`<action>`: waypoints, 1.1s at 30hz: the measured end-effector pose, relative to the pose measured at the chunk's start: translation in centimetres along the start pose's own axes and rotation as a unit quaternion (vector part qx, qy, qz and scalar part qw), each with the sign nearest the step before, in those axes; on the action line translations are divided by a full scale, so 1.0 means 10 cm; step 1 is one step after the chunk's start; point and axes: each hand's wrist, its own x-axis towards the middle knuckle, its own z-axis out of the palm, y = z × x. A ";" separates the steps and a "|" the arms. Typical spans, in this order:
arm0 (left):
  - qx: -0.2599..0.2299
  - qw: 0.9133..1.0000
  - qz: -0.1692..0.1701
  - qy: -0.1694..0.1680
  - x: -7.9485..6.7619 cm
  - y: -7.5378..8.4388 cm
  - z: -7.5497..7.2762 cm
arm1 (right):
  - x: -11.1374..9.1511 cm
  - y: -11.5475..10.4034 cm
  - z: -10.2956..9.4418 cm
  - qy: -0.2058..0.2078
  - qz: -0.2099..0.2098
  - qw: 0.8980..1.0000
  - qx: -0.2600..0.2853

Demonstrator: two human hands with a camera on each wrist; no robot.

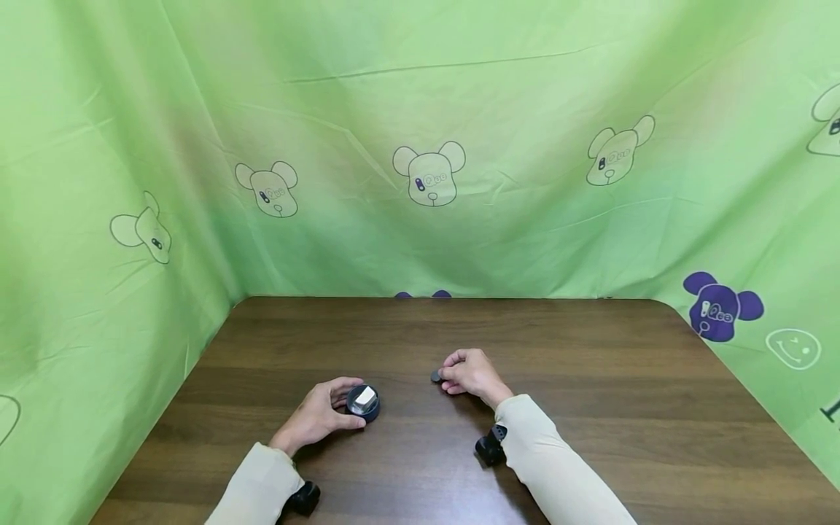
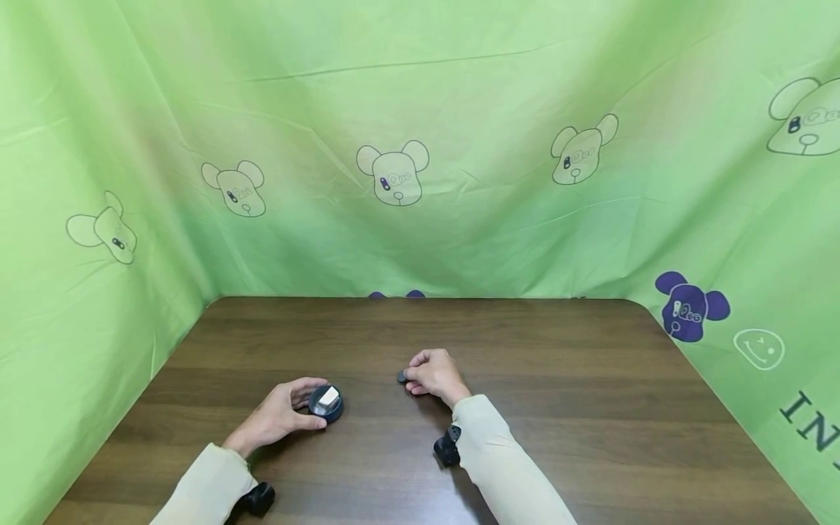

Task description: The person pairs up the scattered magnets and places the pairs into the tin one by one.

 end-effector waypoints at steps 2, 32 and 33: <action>-0.003 1.000 -0.002 0.002 0.00 0.00 0.00 | 0.00 -0.01 0.01 -0.004 -0.001 1.000 0.001; -0.029 1.000 0.008 -0.002 0.00 0.02 0.00 | -0.01 -0.09 0.36 -0.069 0.017 0.992 0.100; -0.029 1.000 0.009 -0.002 0.00 0.02 0.00 | -0.01 -0.10 0.37 -0.069 0.018 0.992 0.101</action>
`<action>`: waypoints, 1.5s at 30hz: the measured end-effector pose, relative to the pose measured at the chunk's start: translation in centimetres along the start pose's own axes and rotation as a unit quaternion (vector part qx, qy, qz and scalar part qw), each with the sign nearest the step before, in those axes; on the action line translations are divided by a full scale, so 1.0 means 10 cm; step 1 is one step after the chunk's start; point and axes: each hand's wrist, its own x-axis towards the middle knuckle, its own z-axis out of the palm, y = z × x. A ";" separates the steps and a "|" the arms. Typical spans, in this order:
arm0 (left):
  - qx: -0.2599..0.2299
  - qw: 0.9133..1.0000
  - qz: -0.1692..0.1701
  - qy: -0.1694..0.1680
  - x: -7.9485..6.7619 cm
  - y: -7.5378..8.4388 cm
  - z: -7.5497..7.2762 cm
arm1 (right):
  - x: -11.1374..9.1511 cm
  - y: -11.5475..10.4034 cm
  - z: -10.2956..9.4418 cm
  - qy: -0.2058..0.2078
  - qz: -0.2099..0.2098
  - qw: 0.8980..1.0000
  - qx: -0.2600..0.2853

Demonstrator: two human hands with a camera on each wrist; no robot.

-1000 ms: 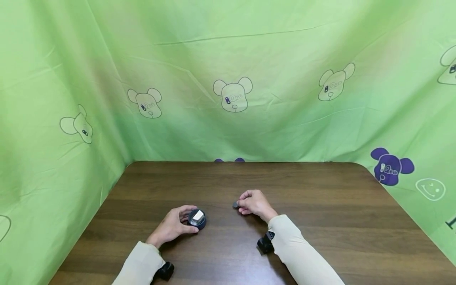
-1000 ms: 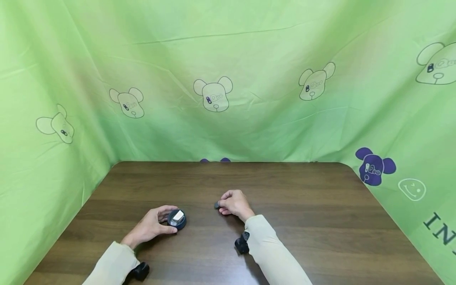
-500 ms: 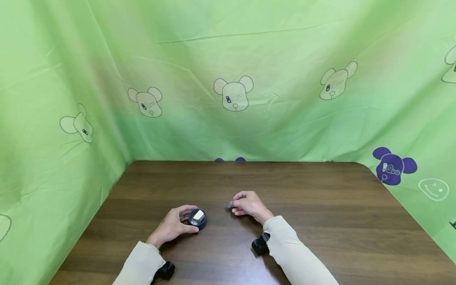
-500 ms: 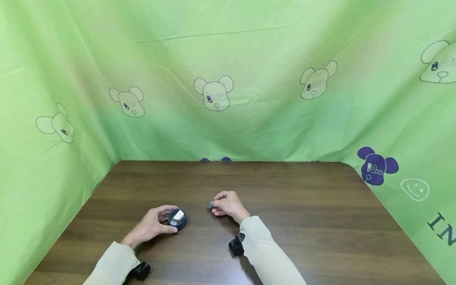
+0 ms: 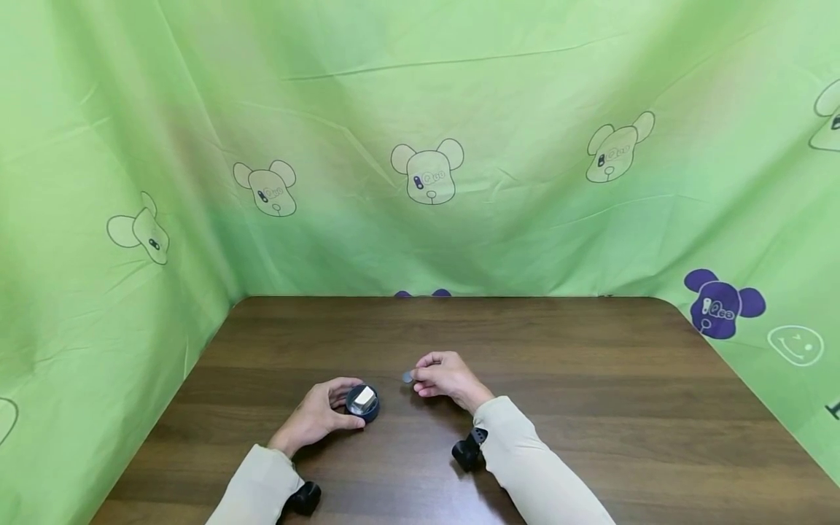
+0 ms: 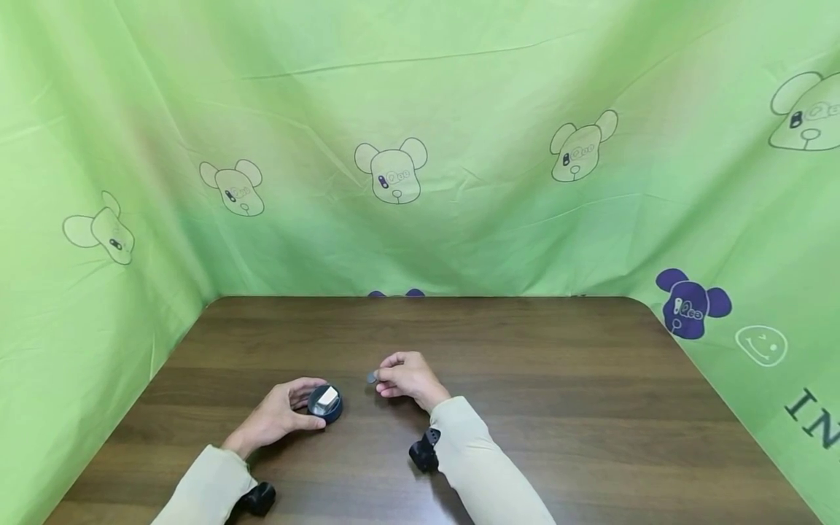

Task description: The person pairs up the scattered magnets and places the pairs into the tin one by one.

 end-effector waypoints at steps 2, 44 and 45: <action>-0.001 1.000 -0.001 0.000 0.00 0.00 0.00 | 0.00 -0.01 0.03 -0.003 0.001 1.000 0.002; -0.001 1.000 -0.016 0.000 0.04 -0.03 -0.02 | -0.02 -0.05 0.49 -0.042 -0.027 0.994 -0.096; 0.000 1.000 -0.017 -0.001 0.04 -0.03 -0.02 | -0.01 -0.05 0.50 -0.043 -0.029 0.994 -0.099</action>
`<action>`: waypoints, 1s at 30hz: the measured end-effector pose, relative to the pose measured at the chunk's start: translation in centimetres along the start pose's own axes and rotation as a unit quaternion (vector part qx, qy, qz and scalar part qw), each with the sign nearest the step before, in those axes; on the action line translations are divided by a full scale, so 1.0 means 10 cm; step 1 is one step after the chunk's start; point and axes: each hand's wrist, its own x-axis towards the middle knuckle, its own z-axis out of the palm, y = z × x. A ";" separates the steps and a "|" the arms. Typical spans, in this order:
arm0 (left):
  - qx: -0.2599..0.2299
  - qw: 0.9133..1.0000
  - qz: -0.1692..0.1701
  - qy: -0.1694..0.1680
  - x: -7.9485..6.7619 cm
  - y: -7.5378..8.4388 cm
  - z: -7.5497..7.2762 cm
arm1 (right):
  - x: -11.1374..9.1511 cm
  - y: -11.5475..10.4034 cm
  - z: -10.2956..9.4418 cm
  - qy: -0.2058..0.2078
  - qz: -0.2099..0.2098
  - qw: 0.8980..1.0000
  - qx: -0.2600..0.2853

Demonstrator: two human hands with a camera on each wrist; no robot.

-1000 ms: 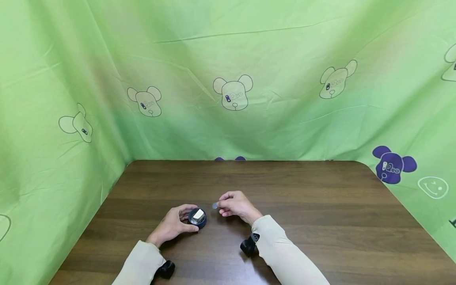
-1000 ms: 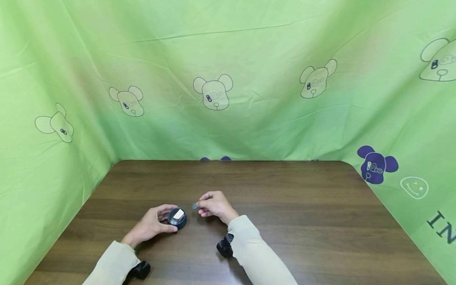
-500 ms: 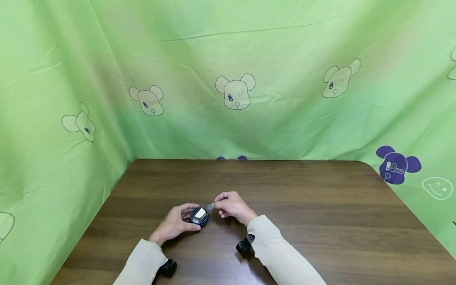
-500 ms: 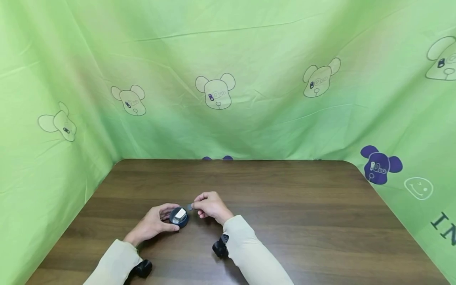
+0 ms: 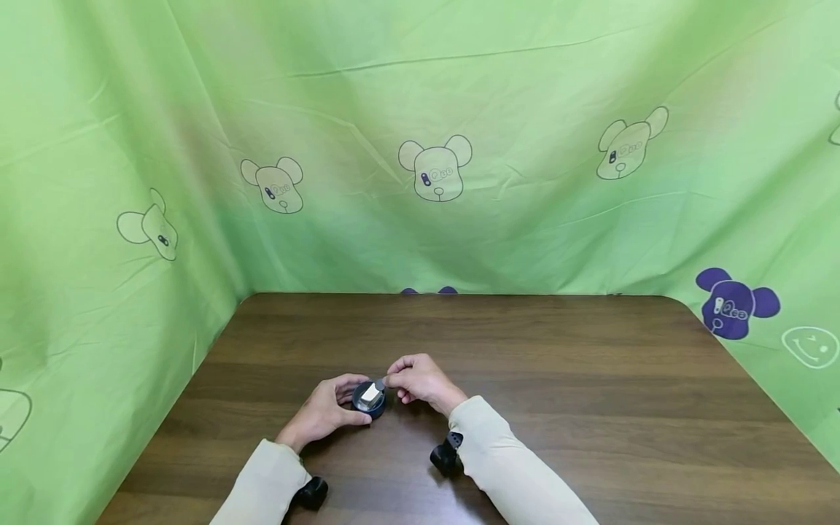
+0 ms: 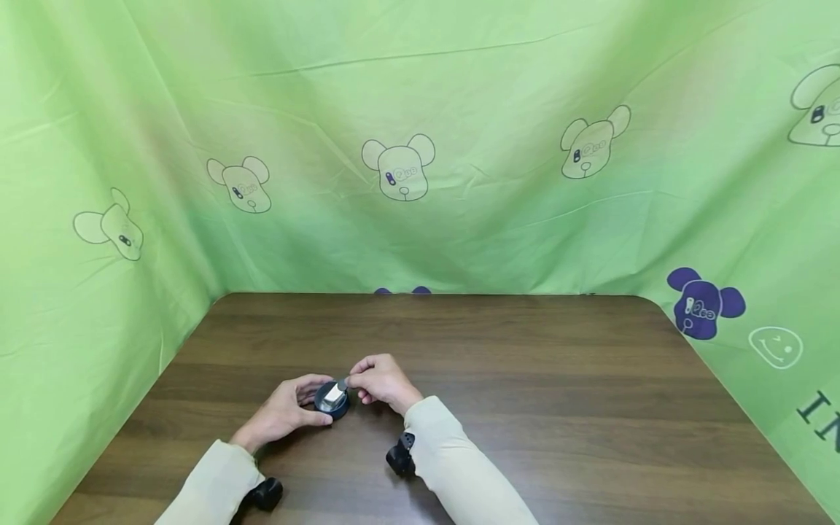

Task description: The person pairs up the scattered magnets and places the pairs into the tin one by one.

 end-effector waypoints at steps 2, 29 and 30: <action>0.000 1.000 0.000 -0.002 0.00 0.01 0.00 | 0.00 0.00 0.01 -0.003 -0.005 1.000 -0.005; 0.001 1.000 -0.005 -0.003 0.02 0.03 0.03 | 0.01 -0.02 0.16 -0.014 -0.056 0.998 -0.032; 0.002 1.000 -0.005 -0.003 0.02 0.03 0.03 | 0.01 -0.02 0.16 -0.015 -0.057 0.998 -0.028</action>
